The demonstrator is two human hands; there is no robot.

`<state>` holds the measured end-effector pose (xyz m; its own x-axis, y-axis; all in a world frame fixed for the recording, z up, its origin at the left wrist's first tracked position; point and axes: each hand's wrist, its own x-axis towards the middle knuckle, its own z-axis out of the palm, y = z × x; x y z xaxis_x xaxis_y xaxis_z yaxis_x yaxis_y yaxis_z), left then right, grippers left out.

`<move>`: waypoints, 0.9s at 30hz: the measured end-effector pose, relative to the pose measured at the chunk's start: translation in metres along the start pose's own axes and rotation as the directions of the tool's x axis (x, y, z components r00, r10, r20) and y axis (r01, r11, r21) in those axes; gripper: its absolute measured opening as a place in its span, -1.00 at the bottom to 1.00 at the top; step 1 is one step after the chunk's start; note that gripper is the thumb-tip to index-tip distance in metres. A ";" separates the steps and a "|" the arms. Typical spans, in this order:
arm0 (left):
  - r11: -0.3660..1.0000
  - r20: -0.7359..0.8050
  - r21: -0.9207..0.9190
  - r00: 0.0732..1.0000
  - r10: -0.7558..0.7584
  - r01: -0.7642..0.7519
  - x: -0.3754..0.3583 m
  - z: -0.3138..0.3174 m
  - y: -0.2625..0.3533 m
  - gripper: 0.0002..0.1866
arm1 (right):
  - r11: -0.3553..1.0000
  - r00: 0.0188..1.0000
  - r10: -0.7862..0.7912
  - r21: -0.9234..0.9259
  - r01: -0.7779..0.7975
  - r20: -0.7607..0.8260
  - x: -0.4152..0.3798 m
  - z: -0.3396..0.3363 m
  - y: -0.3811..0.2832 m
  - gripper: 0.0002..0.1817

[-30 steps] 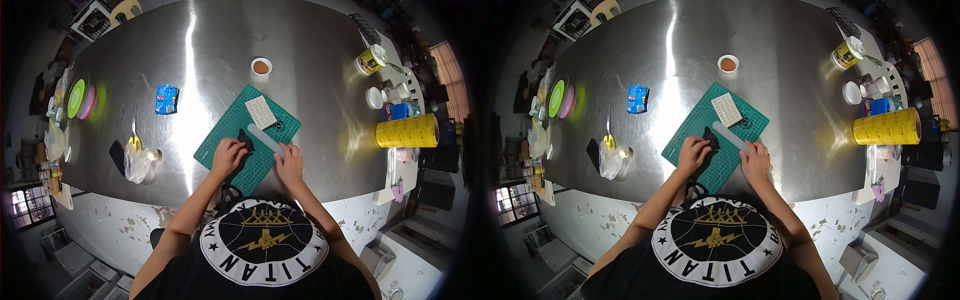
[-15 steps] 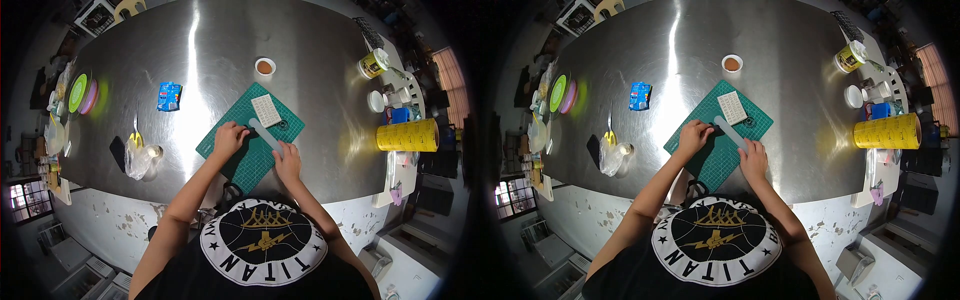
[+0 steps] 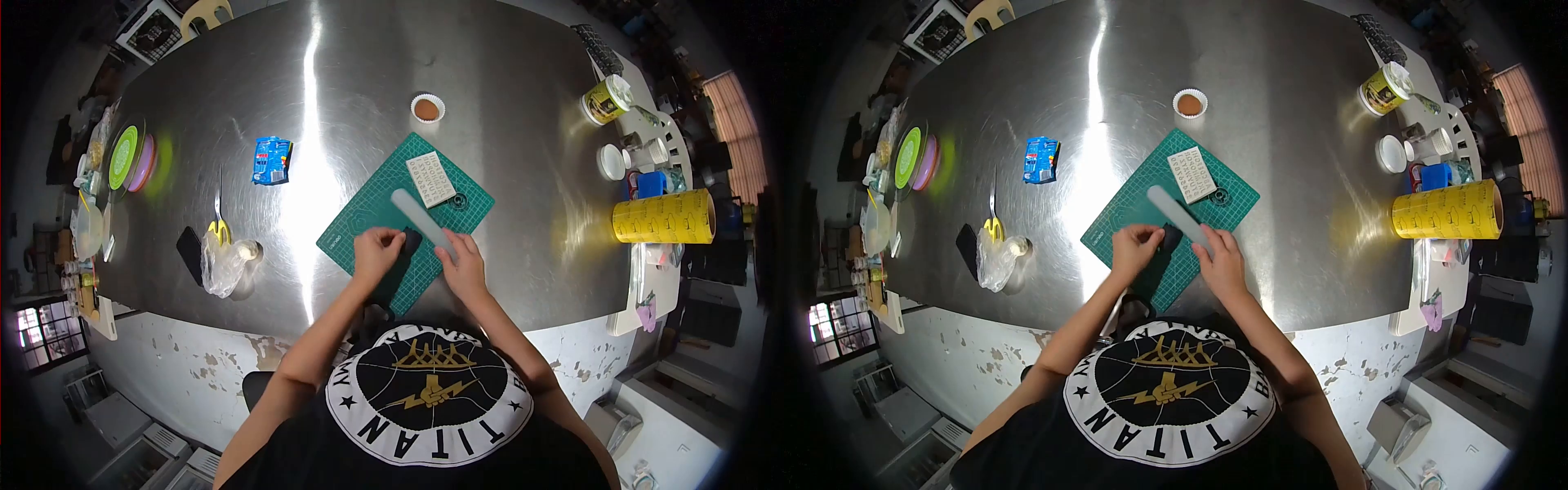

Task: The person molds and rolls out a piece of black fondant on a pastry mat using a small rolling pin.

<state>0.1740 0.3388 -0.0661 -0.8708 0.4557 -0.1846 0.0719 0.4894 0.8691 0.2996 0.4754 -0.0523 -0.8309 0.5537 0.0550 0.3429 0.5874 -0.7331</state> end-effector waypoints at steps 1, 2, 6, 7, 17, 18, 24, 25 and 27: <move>1.000 -0.040 0.010 0.999 0.007 -0.006 -0.015 0.003 -0.001 -0.80 | 0.998 0.997 -0.063 0.014 0.063 0.036 -0.002 -0.003 -0.005 -0.62; 0.999 -0.112 -0.043 0.994 -0.008 0.003 -0.030 0.009 0.001 -0.80 | 0.997 0.993 -0.074 0.006 0.073 0.092 -0.004 -0.005 -0.007 -0.62; 0.986 -0.115 -0.164 0.992 -0.050 0.030 -0.065 0.021 -0.022 -0.82 | 0.977 0.968 -0.173 -0.093 0.192 0.182 -0.019 -0.003 -0.013 -0.59; 0.986 -0.111 -0.161 0.992 -0.053 0.034 -0.068 0.015 -0.022 -0.82 | 0.978 0.969 -0.168 -0.091 0.187 0.183 -0.020 -0.002 -0.014 -0.59; 0.824 -0.103 0.432 0.888 0.449 -0.366 -0.013 -0.025 0.018 -0.66 | 0.916 0.915 -0.322 -0.163 0.366 0.243 -0.026 -0.010 -0.026 -0.61; 0.795 -0.045 0.495 0.903 0.427 -0.351 -0.007 -0.019 0.015 -0.59 | 0.925 0.918 -0.296 -0.163 0.345 0.264 -0.024 -0.010 -0.029 -0.61; 0.732 0.121 0.623 0.958 0.259 -0.276 -0.008 -0.007 0.003 -0.39 | 0.855 0.958 -0.087 -0.473 0.212 0.272 -0.018 0.004 -0.032 -0.41; 0.718 0.110 0.649 0.965 0.237 -0.250 -0.010 -0.008 0.001 -0.36 | 0.859 0.957 -0.076 -0.468 0.206 0.281 -0.020 0.008 -0.029 -0.41; 0.728 0.119 0.652 0.977 0.176 -0.211 -0.015 -0.008 -0.003 -0.31 | 0.878 0.954 0.002 -0.457 0.141 0.300 -0.023 0.014 -0.028 -0.36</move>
<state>0.1834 0.3246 -0.0622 -0.7804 0.6199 -0.0822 0.5530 0.7455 0.3721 0.3027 0.4383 -0.0428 -0.9233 0.3526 -0.1524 0.3838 0.8638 -0.3265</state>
